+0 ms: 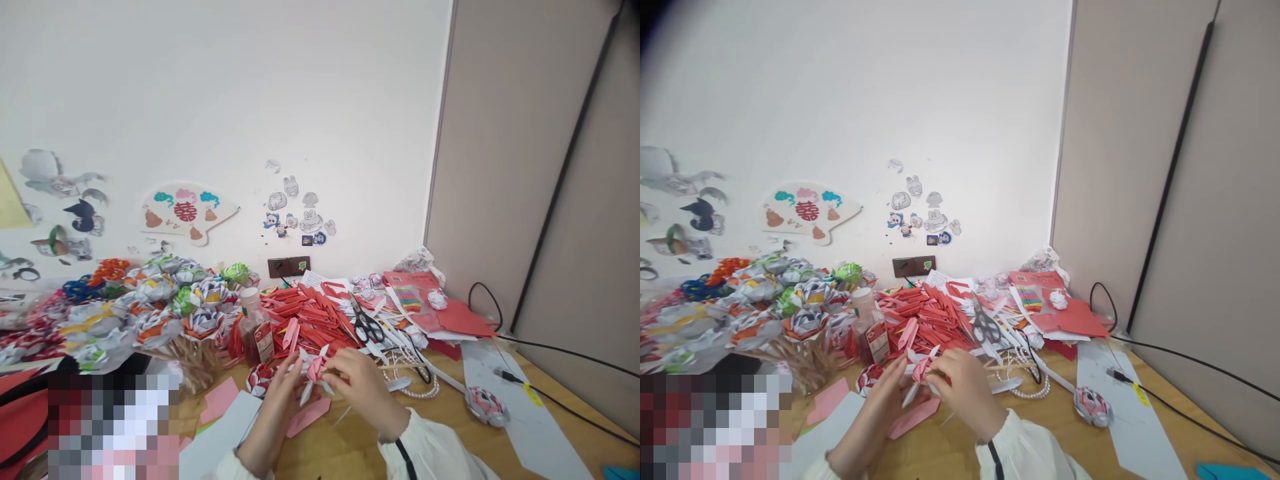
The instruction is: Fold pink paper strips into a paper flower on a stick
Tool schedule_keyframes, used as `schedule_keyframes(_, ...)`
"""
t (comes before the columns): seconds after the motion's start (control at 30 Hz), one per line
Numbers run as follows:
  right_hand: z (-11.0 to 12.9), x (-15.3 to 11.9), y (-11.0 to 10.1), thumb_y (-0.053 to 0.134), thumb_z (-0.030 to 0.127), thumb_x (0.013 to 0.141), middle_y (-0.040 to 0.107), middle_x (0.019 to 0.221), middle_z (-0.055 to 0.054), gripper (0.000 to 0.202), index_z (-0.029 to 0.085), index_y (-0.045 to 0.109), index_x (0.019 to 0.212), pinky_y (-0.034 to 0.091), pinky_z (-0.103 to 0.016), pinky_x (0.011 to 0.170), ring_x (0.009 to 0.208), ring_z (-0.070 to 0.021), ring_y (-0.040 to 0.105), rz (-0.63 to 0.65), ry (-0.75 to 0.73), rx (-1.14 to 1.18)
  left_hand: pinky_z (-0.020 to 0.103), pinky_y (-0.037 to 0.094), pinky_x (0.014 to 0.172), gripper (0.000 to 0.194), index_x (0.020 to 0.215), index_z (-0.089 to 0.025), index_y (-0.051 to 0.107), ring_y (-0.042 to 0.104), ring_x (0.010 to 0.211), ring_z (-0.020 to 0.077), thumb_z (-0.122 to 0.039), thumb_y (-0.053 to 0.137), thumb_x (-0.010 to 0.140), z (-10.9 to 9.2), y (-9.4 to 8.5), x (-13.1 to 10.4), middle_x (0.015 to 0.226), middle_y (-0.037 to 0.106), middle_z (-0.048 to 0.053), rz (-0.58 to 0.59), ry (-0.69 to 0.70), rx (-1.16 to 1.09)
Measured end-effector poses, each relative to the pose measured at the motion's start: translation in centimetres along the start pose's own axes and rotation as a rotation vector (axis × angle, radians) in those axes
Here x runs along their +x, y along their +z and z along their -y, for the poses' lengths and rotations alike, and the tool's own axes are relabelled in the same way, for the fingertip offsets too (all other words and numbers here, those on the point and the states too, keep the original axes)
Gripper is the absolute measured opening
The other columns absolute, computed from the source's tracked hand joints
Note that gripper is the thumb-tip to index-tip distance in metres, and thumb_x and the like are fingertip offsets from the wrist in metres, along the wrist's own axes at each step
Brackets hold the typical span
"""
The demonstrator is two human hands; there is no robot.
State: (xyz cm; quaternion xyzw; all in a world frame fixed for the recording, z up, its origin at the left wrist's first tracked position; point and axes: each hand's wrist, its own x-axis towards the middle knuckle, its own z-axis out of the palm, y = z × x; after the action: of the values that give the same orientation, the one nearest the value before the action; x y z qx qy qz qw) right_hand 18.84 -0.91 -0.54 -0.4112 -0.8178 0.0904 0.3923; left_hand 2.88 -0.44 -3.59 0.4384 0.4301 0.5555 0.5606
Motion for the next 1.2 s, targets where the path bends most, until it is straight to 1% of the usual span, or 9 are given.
schedule_keyframes(0.07,0.0,0.0,0.1,0.055,0.023,0.082,0.06,0.074,0.0,0.009,0.02,0.061,0.077,0.035,-0.023,0.064,0.072,-0.0143,0.053,-0.006,0.007,-0.007,0.032,0.051,0.069,0.052,0.102,-0.016,0.057,0.065,0.076,0.02,-0.054,0.06,0.066,0.1,0.0,0.0,0.087,0.068,0.008,0.096,-0.004,0.0)
schedule_keyframes(0.17,0.1,-0.1,0.2,0.045,0.021,0.088,0.058,0.075,-0.001,0.018,0.019,0.06,0.079,0.035,-0.023,0.066,0.073,-0.0142,0.052,-0.032,0.005,-0.007,0.031,0.05,0.071,0.044,0.093,-0.016,0.062,0.064,0.076,0.0184,-0.049,0.065,0.064,0.5,0.0,0.2,0.088,0.068,0.008,0.126,0.04,0.005)
schedule_keyframes(0.27,0.1,-0.3,0.2,0.039,0.016,0.09,0.056,0.077,-0.001,0.023,0.019,0.06,0.08,0.035,-0.023,0.067,0.075,-0.014,0.051,-0.038,-0.003,0.004,0.03,0.049,0.072,0.038,0.086,-0.015,0.064,0.062,0.075,0.018,-0.044,0.068,0.062,0.7,-0.1,0.4,0.083,0.068,0.007,0.112,0.053,-0.008)
schedule_keyframes(0.47,-0.6,-0.1,0.4,0.05,0.015,0.084,0.055,0.081,-0.001,0.015,0.021,0.063,0.088,0.038,-0.022,0.066,0.074,-0.0131,0.053,-0.042,0.049,0.113,0.031,0.049,0.07,0.036,0.084,-0.016,0.065,0.062,0.074,0.0186,-0.042,0.071,0.059,0.3,0.2,0.1,0.08,0.067,0.005,0.071,-0.016,-0.074)
schedule_keyframes(0.63,-0.7,-0.1,0.6,0.048,0.015,0.085,0.055,0.083,-0.002,0.016,0.02,0.063,0.086,0.039,-0.023,0.067,0.075,-0.0129,0.053,-0.083,0.038,0.141,0.028,0.049,0.065,0.037,0.081,-0.016,0.064,0.062,0.071,0.0185,-0.043,0.072,0.057,-0.1,0.7,-0.2,0.077,0.068,0.005,0.038,0.012,0.025)
schedule_keyframes(0.8,-0.5,-0.2,0.7,0.049,0.013,0.083,0.056,0.087,-0.002,0.017,0.021,0.064,0.087,0.039,-0.025,0.07,0.079,-0.0143,0.052,-0.149,0.015,0.05,0.031,0.048,0.071,0.037,0.073,-0.015,0.063,0.063,0.076,0.0224,-0.047,0.071,0.056,-0.3,0.7,-0.2,0.077,0.07,0.007,0.017,0.139,0.169)
schedule_keyframes(0.97,-0.2,-0.5,0.9,0.05,0.013,0.083,0.057,0.082,-0.003,0.018,0.022,0.064,0.088,0.037,-0.024,0.066,0.077,-0.0152,0.051,-0.195,-0.003,-0.14,0.03,0.049,0.068,0.036,0.067,-0.016,0.059,0.063,0.074,0.0219,-0.048,0.07,0.055,-0.4,0.8,-0.3,0.072,0.069,0.005,0.008,0.117,0.173)
schedule_keyframes(1.1,-0.1,-0.6,1.1,0.048,0.015,0.084,0.055,0.075,-0.003,0.018,0.022,0.065,0.087,0.033,-0.024,0.058,0.069,-0.0154,0.05,-0.165,-0.043,-0.372,0.029,0.049,0.066,0.036,0.067,-0.016,0.058,0.064,0.074,0.0219,-0.048,0.07,0.056,-0.3,0.9,-0.3,0.072,0.069,0.005,0.018,0.101,0.147)
schedule_keyframes(1.2,0.0,-0.6,0.9,0.048,0.019,0.085,0.056,0.072,-0.002,0.018,0.024,0.065,0.09,0.031,-0.023,0.055,0.064,-0.014,0.05,-0.112,-0.011,-0.345,0.029,0.049,0.065,0.036,0.067,-0.016,0.058,0.064,0.07,0.0206,-0.048,0.069,0.056,-0.2,0.8,-0.1,0.069,0.069,0.004,0.009,0.125,0.157)
